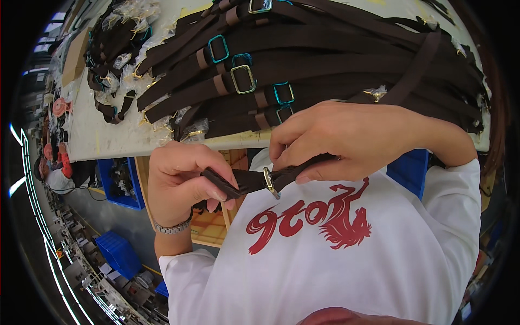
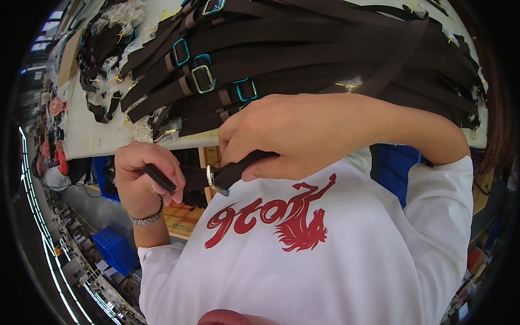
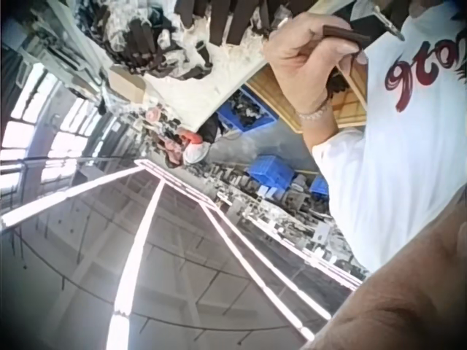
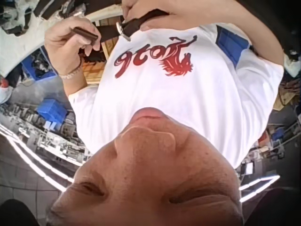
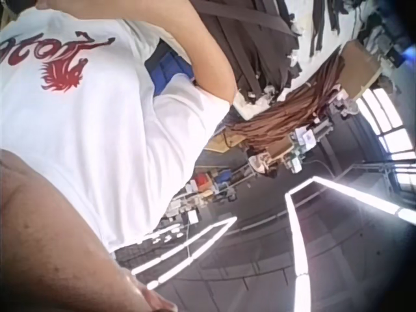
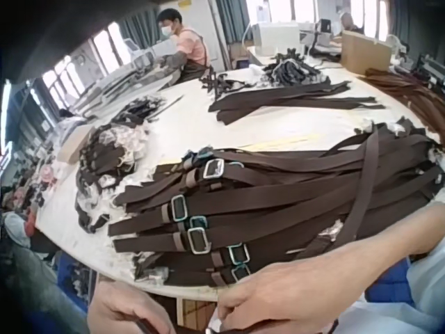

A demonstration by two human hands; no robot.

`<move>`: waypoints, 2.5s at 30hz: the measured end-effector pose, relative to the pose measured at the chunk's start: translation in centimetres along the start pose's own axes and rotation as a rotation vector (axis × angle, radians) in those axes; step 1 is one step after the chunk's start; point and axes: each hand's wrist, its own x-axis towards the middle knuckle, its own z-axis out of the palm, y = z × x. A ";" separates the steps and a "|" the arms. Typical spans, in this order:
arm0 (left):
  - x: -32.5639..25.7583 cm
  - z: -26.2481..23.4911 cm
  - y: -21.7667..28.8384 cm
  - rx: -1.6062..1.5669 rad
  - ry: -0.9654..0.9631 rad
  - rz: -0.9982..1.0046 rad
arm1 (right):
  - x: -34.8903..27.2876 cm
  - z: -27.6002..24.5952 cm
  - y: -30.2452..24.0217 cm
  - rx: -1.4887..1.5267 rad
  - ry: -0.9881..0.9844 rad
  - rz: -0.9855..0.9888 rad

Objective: The person assembles brown fabric belts by threading the strap through metal buckles and plastic adjusters. They repeatedly pick up belts from a pile, thread the strap through the hardware, and place the finished belts back on the table.

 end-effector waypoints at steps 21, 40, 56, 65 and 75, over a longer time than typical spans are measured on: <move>-1.2 2.7 -2.0 0.726 -0.107 -0.140 | 0.5 6.1 3.0 0.300 0.145 0.184; -2.1 4.6 -2.9 0.456 0.171 -0.359 | 0.9 6.4 1.1 0.692 0.176 0.407; -2.8 4.4 -4.1 0.571 -0.174 -0.231 | 0.4 7.7 1.8 0.691 0.153 0.421; -1.7 4.5 -4.9 0.365 -0.021 -0.457 | -0.1 7.7 2.3 0.765 0.192 0.476; -2.6 6.0 -5.0 0.034 0.275 -0.588 | -0.2 9.9 3.8 -0.020 0.543 -0.016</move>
